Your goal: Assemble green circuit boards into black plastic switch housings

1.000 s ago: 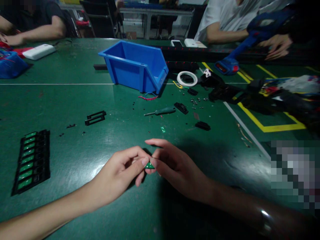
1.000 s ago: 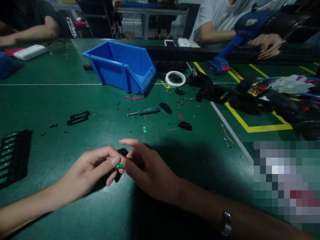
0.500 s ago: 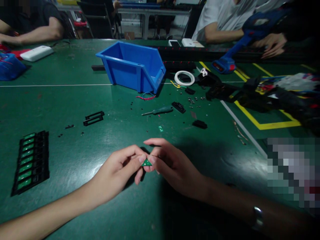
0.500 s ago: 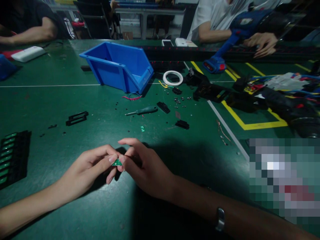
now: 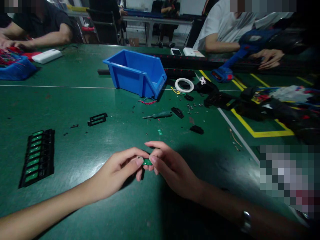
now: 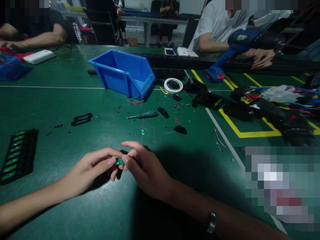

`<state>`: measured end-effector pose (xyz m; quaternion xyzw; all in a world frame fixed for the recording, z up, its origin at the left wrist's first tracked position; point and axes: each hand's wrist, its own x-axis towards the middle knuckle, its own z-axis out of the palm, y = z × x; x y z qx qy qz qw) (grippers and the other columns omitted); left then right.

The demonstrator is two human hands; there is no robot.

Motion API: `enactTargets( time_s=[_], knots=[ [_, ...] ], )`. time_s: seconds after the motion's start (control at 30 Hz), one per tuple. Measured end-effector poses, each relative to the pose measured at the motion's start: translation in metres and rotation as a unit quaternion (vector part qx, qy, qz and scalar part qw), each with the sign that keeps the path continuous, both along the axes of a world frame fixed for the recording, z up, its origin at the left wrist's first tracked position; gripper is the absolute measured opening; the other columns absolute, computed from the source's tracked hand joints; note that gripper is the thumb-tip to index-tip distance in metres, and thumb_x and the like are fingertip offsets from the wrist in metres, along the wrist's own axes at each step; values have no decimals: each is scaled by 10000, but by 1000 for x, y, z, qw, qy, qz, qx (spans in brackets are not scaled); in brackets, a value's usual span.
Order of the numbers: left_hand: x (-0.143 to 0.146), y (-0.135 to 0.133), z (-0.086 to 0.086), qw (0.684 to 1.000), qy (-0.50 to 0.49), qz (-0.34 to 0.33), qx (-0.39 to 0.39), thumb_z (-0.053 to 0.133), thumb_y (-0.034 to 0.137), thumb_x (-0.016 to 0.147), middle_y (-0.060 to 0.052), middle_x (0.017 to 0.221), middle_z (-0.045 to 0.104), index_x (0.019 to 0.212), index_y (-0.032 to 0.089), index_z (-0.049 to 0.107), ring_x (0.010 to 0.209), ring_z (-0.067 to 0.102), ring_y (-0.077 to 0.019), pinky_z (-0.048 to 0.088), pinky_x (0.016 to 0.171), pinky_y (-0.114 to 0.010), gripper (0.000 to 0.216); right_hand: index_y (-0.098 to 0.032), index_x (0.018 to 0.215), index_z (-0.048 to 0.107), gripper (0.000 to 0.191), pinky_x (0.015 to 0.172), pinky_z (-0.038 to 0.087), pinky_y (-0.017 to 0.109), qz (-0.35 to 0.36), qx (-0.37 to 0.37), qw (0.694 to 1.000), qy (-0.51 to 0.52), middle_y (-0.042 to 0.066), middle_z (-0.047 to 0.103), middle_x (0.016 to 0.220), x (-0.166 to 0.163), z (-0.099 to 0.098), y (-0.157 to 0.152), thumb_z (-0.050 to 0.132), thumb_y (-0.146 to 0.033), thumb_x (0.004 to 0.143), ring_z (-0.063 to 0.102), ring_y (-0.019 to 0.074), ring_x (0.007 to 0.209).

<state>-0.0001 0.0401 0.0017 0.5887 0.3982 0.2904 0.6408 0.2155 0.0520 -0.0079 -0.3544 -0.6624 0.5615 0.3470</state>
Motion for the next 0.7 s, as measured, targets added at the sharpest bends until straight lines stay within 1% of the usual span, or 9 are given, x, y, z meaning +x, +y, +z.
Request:
enactTargets(
  time_s=[0.1,0.2,0.3,0.37,0.43,0.5,0.57,0.63,0.7],
  knots=[
    [0,0,-2,1000,-4,-12,-18,563,418,1001,-54,949,698,1227,186,626,734,611,-128,481,686,-278,330,-202,1323,512,333,684,528,323,1,15,1000,-17,-8,629,766,2,1,2,504,-350,1024,618,153,674],
    [0,-1,-4,1000,17,-13,9,583,402,991,-44,964,703,1244,217,615,745,613,-128,475,671,-265,316,-184,1327,502,343,655,497,295,4,1,1000,-14,-31,600,729,1,2,3,494,-360,1032,583,132,640],
    [-1,-4,-4,990,88,-1,108,572,363,998,-13,921,698,1232,252,628,742,605,-121,460,674,-254,265,-175,1338,486,366,632,470,267,4,-22,1000,-15,-44,588,719,-1,3,5,497,-381,1036,554,114,628],
    [-3,-6,-3,971,139,1,195,573,319,996,0,932,701,1224,268,637,761,606,-115,454,703,-251,242,-179,1342,479,381,616,458,258,2,-35,999,-20,-45,591,719,-2,3,6,507,-401,1034,553,113,631],
    [-5,-6,-3,955,166,3,244,568,291,997,6,944,702,1233,269,629,773,611,-111,450,713,-245,245,-190,1348,469,396,597,453,254,0,-50,999,-22,-37,610,736,-3,4,6,509,-425,1032,561,116,632],
    [-6,-5,-3,952,178,10,249,555,292,1002,14,885,688,1232,254,620,726,595,-104,434,671,-232,241,-198,1326,476,384,600,467,256,-10,-63,998,-16,-18,645,786,-2,4,6,509,-441,1030,582,120,648],
    [-5,-4,-3,953,183,22,239,546,304,1006,25,805,656,1210,232,614,669,564,-100,412,623,-224,227,-199,1272,504,344,649,501,269,-24,-63,998,-5,14,677,863,-2,3,5,519,-438,1025,622,132,711],
    [-4,-5,-3,953,186,41,237,550,311,1002,34,765,630,1163,215,608,648,549,-98,405,606,-215,196,-199,1212,533,300,722,532,291,-40,-46,998,4,57,692,994,-2,3,3,548,-422,1012,661,149,806],
    [-2,-7,-3,948,190,70,247,569,314,991,44,727,609,1072,203,599,617,533,-91,391,576,-203,141,-200,1140,560,257,781,548,313,-55,-16,998,2,99,668,1157,-2,3,1,594,-402,984,677,165,892]
  ],
)
